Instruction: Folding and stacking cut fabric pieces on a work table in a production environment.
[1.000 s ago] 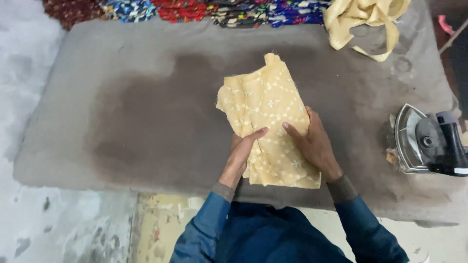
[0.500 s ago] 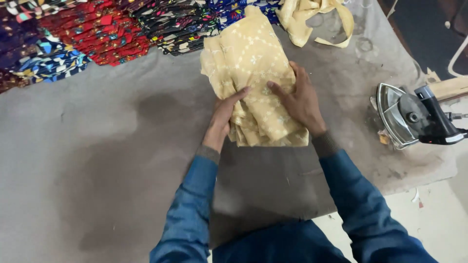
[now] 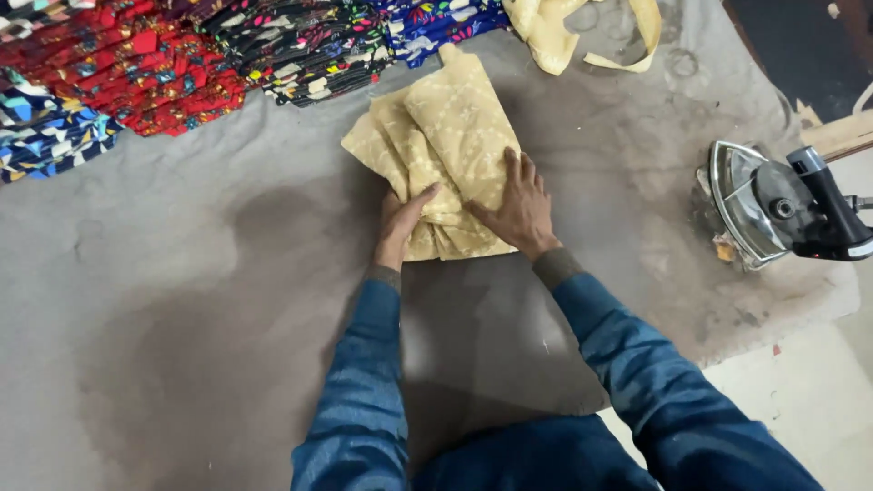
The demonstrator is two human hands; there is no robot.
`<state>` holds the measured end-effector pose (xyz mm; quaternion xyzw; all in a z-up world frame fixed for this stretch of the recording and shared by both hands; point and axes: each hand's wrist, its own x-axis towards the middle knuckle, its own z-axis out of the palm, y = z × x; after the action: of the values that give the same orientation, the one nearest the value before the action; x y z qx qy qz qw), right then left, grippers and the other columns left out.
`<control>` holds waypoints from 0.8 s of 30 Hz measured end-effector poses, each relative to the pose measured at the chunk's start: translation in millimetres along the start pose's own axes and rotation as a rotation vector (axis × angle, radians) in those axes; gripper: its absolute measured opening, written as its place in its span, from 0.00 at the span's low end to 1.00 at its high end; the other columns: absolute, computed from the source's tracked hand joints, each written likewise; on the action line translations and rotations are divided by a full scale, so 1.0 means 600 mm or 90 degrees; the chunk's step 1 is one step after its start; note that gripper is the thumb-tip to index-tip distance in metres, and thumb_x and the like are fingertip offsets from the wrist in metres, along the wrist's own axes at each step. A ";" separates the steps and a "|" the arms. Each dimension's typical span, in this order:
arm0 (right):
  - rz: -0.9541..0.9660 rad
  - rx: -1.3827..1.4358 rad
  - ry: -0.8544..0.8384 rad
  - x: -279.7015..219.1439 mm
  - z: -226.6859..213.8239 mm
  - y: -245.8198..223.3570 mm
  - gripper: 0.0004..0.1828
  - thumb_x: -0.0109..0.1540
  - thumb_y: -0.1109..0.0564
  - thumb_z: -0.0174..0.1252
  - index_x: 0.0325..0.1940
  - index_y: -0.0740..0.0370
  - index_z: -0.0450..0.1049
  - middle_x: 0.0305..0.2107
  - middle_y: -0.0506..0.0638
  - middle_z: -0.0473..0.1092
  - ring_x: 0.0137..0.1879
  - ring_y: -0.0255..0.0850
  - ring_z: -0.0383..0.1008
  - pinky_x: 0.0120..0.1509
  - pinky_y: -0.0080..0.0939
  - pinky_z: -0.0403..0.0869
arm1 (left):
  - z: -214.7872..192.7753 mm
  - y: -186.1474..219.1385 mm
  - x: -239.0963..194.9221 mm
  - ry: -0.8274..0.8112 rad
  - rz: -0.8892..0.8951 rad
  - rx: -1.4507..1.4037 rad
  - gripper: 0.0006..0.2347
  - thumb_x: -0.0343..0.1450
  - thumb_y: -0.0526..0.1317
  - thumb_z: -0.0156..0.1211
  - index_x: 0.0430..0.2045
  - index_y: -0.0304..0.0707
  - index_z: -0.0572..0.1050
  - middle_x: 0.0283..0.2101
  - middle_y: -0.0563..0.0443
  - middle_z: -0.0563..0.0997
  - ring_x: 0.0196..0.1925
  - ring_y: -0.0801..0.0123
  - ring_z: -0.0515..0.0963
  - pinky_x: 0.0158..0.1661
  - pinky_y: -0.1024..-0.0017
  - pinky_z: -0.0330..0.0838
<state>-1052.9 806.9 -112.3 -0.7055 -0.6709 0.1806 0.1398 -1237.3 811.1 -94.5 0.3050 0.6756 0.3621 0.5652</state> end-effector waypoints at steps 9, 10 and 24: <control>0.058 0.418 0.068 0.135 -0.081 0.102 0.38 0.53 0.43 0.79 0.62 0.47 0.68 0.41 0.58 0.73 0.47 0.56 0.76 0.49 0.55 0.75 | 0.006 0.002 0.146 0.078 0.040 -0.044 0.44 0.58 0.59 0.81 0.67 0.43 0.63 0.62 0.37 0.74 0.64 0.47 0.76 0.55 0.52 0.76; 0.044 0.428 0.065 0.161 -0.076 0.105 0.38 0.53 0.43 0.79 0.62 0.47 0.68 0.41 0.58 0.73 0.47 0.56 0.76 0.49 0.55 0.75 | -0.001 0.011 0.146 0.092 0.049 -0.043 0.44 0.58 0.59 0.81 0.67 0.43 0.63 0.62 0.37 0.74 0.64 0.47 0.76 0.55 0.52 0.76; -0.412 0.138 0.098 0.121 -0.019 0.122 0.47 0.50 0.40 0.74 0.67 0.61 0.66 0.60 0.60 0.66 0.66 0.60 0.65 0.70 0.64 0.62 | 0.023 0.009 0.112 0.302 0.259 0.407 0.41 0.61 0.66 0.71 0.60 0.32 0.68 0.52 0.33 0.78 0.58 0.41 0.77 0.56 0.42 0.69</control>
<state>-980.0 875.4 -139.2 -0.4490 -0.8241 0.1438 0.3139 -1235.4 871.1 -127.6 0.4995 0.7907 0.2991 0.1893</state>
